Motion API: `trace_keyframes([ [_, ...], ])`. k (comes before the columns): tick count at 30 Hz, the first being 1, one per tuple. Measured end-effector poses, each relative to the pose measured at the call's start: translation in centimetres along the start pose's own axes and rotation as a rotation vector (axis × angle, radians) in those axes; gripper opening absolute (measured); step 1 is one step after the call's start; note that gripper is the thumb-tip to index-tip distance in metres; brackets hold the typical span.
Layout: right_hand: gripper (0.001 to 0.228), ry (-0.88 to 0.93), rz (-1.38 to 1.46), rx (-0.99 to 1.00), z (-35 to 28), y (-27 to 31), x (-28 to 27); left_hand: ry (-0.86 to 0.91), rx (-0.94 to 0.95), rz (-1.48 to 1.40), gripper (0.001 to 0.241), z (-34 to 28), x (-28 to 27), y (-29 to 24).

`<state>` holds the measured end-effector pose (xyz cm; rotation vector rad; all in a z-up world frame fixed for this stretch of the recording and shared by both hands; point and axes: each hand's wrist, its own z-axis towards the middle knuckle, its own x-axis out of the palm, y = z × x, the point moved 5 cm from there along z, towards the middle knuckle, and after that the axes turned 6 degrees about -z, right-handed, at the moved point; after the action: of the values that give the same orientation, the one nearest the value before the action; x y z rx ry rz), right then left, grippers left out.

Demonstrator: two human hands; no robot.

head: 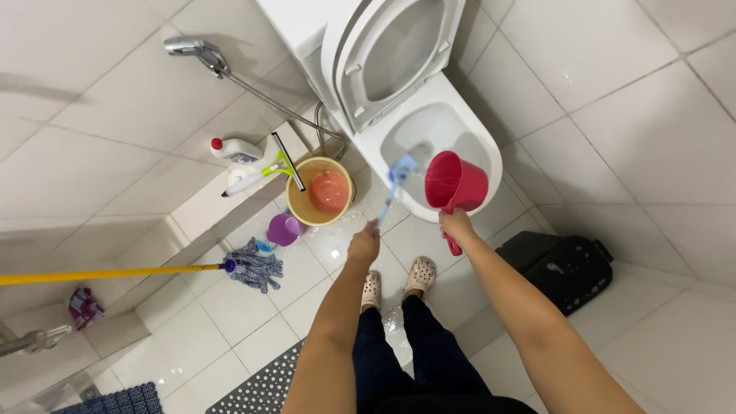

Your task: The recorder is cleaning a bathroom sink and a toilet bowl using a brush and water from a dipper.

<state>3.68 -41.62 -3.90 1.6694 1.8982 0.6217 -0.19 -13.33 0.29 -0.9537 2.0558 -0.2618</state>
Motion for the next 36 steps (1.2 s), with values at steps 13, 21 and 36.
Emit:
trace_keyframes([
  [13, 0.021, -0.256, -0.112, 0.038, -1.3, -6.2, -5.1, 0.431, 0.003, -0.384, 0.065, -1.6, 9.9, -3.8],
  [21, 0.019, -0.211, -0.064, 0.034, -3.5, -5.2, -10.8, 0.236, 0.078, 0.357, 0.036, 7.8, 5.9, -8.2],
  [36, 0.058, -0.498, -0.637, -0.326, 9.7, -1.9, -16.9, 0.701, -0.51, -1.772, 0.011, 17.7, 28.6, -19.7],
])
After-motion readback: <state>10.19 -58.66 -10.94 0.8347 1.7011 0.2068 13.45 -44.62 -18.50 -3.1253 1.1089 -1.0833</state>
